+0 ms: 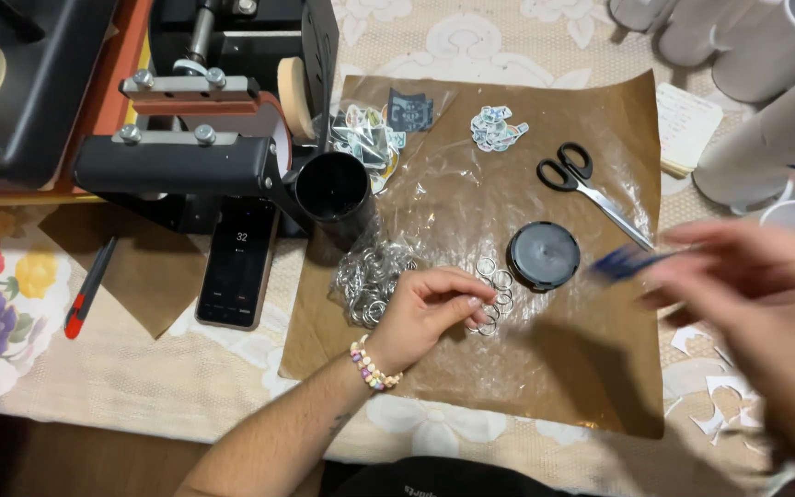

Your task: Sorting stickers, placing them into small plastic bags, and assembling keychains by attaching small charms to metal rings.

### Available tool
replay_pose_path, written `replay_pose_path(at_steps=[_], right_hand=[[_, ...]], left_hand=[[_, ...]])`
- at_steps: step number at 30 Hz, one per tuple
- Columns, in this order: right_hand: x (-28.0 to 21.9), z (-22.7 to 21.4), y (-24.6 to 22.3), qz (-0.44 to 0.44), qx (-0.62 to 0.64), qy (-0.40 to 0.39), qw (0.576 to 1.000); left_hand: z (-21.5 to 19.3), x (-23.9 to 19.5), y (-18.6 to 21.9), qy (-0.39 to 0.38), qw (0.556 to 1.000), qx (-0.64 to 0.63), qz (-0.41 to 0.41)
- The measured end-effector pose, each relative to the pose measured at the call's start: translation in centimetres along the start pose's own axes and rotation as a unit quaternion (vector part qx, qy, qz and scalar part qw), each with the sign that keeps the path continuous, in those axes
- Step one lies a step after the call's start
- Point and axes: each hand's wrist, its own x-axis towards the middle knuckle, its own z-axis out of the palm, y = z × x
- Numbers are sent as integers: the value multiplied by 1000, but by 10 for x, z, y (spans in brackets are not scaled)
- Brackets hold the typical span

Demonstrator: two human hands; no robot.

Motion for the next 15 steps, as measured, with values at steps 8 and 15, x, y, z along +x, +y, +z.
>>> replay_pose_path(at_steps=[8, 15], right_hand=[[-45, 140, 46, -195, 133, -147, 961], [-41, 167, 57, -278, 106, -125, 947]], left_hand=[[-3, 1, 3, -45, 993, -100, -40], [4, -3, -3, -34, 997, -62, -33]])
